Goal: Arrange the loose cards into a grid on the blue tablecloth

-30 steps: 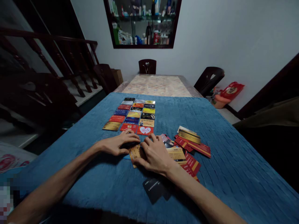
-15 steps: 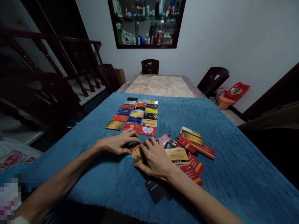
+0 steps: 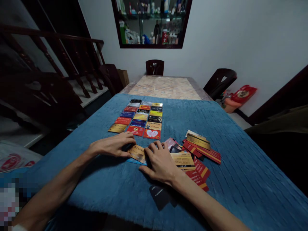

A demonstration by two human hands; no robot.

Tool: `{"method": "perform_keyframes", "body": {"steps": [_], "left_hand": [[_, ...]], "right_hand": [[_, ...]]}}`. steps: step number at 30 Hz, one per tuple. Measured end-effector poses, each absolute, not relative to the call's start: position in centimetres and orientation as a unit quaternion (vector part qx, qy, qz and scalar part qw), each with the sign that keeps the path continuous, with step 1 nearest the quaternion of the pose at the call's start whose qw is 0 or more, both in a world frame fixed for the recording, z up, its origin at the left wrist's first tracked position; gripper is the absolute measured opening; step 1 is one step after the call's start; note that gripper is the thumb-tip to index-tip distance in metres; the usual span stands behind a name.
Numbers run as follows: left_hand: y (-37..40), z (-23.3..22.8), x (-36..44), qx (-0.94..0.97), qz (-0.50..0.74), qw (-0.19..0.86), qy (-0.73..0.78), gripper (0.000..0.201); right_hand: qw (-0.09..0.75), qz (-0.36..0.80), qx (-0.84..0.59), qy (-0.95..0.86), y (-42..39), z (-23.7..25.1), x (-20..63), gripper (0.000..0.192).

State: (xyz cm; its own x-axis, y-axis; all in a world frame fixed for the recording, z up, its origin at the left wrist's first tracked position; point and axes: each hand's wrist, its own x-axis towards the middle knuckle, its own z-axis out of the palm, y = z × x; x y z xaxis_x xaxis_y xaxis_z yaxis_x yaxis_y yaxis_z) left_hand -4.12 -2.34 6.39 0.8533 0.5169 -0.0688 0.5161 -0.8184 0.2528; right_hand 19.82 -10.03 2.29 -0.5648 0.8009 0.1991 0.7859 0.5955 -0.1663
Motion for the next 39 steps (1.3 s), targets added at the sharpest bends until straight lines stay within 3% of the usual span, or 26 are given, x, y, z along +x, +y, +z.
{"method": "perform_keyframes", "body": {"steps": [14,19,28,39], "left_hand": [[-2.6,6.1,-3.9,0.943,0.003,0.167,0.287,0.031],[-2.4,5.9,-4.4,0.942,0.017,0.186,0.279,0.049],[-2.7,6.0,-4.2,0.939,0.023,0.191,0.285,0.036],[-2.5,6.4,-4.8,0.933,0.064,0.195,0.294,0.039]], "right_hand": [[0.138,0.077,-0.476,-0.865,-9.2,2.0,19.3,0.042],[0.159,0.093,-0.476,-0.86,-9.1,2.0,19.3,0.04],[0.176,0.085,-0.474,-0.859,-9.2,1.9,19.6,0.042],[0.203,0.084,-0.46,-0.86,-8.8,2.2,20.2,0.04]]}}
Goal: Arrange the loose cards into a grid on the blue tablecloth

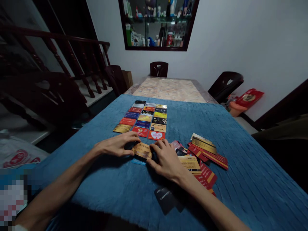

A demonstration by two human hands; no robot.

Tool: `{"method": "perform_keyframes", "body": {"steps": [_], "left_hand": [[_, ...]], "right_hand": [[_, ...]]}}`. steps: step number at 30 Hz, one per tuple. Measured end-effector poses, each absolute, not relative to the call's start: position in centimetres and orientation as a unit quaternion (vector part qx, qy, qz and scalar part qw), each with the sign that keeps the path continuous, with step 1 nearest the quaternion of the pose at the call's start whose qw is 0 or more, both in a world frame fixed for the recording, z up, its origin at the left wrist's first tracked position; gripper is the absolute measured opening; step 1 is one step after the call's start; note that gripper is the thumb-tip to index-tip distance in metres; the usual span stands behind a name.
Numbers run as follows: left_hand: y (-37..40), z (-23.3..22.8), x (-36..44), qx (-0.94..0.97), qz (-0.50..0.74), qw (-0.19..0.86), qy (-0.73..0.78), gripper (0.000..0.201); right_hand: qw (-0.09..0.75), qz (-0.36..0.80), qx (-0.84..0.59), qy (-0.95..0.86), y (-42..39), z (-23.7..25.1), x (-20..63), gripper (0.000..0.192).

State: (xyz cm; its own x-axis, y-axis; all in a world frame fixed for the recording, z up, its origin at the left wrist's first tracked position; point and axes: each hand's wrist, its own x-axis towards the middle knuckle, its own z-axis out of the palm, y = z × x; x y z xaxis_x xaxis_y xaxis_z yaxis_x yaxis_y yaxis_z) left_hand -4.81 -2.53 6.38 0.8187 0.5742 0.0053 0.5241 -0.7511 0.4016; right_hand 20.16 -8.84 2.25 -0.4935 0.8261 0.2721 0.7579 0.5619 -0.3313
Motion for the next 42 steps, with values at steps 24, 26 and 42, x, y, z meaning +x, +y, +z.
{"method": "perform_keyframes", "body": {"steps": [24,26,42], "left_hand": [[2.2,6.1,-12.2,0.881,0.233,0.151,0.382,0.028],[2.5,5.6,-12.8,0.875,0.24,0.149,0.392,0.028],[3.6,3.7,-15.0,0.878,0.186,0.102,0.43,0.027]], "right_hand": [[0.184,0.039,-0.475,-0.859,-0.8,4.4,12.3,0.031],[0.177,0.037,-0.483,-0.857,-0.2,4.3,11.6,0.033],[0.147,0.045,-0.502,-0.851,0.8,3.6,8.2,0.031]]}}
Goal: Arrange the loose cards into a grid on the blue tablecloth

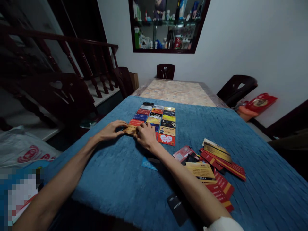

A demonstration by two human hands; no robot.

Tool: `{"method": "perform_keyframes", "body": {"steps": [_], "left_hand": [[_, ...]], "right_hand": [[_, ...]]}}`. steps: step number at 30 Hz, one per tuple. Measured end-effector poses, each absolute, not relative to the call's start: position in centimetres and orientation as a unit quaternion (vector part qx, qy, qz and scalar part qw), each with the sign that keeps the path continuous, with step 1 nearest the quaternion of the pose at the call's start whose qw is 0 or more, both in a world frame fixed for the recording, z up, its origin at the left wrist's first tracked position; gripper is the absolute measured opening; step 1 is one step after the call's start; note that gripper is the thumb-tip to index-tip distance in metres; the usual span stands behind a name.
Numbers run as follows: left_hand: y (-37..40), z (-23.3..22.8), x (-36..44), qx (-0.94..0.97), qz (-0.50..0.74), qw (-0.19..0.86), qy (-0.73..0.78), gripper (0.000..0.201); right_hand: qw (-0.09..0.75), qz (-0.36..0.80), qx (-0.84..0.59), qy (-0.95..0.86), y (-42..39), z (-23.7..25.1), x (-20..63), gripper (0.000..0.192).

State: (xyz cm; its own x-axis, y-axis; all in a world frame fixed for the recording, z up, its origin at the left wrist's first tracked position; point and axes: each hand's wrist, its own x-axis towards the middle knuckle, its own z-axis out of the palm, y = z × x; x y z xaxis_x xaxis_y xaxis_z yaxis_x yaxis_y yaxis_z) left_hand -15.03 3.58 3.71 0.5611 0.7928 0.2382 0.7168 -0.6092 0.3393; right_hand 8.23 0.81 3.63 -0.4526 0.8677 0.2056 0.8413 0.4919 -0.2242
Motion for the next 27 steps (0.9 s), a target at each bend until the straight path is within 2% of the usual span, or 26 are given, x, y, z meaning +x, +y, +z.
{"method": "perform_keyframes", "body": {"steps": [27], "left_hand": [[3.9,2.4,-15.2,0.875,0.171,0.086,0.445,0.028]], "right_hand": [[0.127,0.009,-0.518,-0.846,1.0,2.1,8.0,0.035]]}}
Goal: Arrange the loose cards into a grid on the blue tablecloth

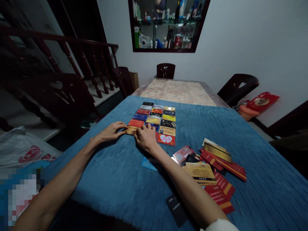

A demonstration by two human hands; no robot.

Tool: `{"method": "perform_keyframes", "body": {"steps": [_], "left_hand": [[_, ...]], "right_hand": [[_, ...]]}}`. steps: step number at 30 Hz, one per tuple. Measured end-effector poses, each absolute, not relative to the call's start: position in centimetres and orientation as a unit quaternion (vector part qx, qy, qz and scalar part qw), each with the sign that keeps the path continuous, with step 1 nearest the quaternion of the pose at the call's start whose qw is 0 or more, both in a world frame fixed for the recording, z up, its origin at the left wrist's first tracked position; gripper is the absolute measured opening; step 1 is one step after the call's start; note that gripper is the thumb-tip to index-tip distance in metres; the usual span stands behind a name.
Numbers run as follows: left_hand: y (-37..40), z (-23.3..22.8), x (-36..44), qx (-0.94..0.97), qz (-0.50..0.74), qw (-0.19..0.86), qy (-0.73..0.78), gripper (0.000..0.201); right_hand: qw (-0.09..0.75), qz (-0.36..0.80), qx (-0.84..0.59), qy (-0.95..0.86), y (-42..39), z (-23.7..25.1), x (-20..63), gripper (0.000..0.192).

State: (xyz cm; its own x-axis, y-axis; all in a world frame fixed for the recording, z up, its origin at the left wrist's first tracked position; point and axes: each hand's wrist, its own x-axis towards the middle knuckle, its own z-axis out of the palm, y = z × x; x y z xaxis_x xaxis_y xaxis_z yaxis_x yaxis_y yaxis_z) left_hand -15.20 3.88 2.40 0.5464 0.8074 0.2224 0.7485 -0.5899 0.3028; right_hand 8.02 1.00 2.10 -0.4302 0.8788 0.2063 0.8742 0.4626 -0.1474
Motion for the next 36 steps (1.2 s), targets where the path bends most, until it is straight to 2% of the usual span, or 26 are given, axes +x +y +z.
{"method": "perform_keyframes", "body": {"steps": [36], "left_hand": [[4.04,2.0,-15.18,0.872,0.183,0.06,0.449,0.023]], "right_hand": [[0.136,-0.057,-0.462,-0.875,0.84,2.39,8.03,0.035]]}}
